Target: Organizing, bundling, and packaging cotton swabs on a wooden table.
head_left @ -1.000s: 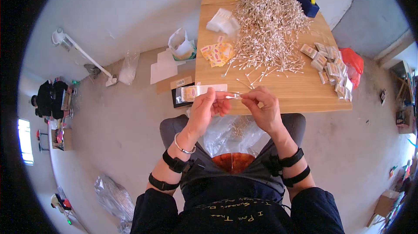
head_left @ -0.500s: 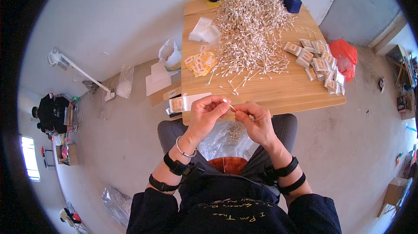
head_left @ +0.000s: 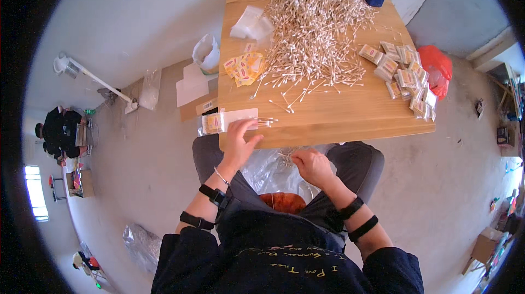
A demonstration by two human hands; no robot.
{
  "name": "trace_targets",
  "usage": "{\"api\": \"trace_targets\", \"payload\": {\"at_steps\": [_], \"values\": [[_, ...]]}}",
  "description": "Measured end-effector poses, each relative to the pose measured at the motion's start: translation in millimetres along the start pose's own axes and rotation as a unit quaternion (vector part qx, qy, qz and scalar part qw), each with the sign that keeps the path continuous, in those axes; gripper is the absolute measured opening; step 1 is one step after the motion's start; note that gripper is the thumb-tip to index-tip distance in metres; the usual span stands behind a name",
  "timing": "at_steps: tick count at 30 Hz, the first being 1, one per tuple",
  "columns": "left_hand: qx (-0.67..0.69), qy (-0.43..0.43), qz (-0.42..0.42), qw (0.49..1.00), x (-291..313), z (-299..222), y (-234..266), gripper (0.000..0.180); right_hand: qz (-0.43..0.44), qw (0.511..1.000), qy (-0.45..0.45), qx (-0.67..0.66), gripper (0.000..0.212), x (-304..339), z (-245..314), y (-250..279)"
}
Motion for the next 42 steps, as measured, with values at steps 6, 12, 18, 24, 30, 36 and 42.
{"api": "trace_targets", "payload": {"at_steps": [6, 12, 18, 24, 30, 36, 42], "values": [[-0.083, -0.081, -0.039, 0.993, -6, 29, -1, 0.055, -0.022, 0.995, -0.086, 0.044, 0.017, -30, 5, -10], [-0.012, -0.107, -0.057, 0.993, -7, 36, -8, 0.042, -0.231, 0.961, -0.136, 0.070, 0.021, -97, -7, 29], [-0.006, -0.106, -0.069, 0.992, -5, 38, -8, 0.034, -0.184, 0.937, -0.274, 0.111, 0.020, -121, -25, 25], [-0.009, -0.099, -0.061, 0.993, -5, 36, -6, 0.031, -0.186, 0.941, -0.242, 0.143, 0.016, -119, -23, 9], [-0.011, -0.093, -0.058, 0.994, -3, 38, -7, 0.029, -0.205, 0.961, -0.108, 0.154, 0.012, -119, 2, -4], [-0.026, -0.106, -0.068, 0.992, -3, 36, -7, 0.031, -0.108, 0.982, -0.001, 0.158, 0.008, -139, 28, -38], [-0.004, -0.074, -0.061, 0.995, -5, 34, -5, 0.042, -0.182, 0.972, 0.039, 0.146, 0.008, -142, 29, -15]]}}
Point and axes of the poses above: each hand's wrist, its own x-axis away from the middle knuckle, its own y-axis out of the back of the hand, z = x × y, the point moved 8 cm from there along -x, towards the middle knuckle, and after that the axes turned 6 degrees about x, right-handed, at the moved point
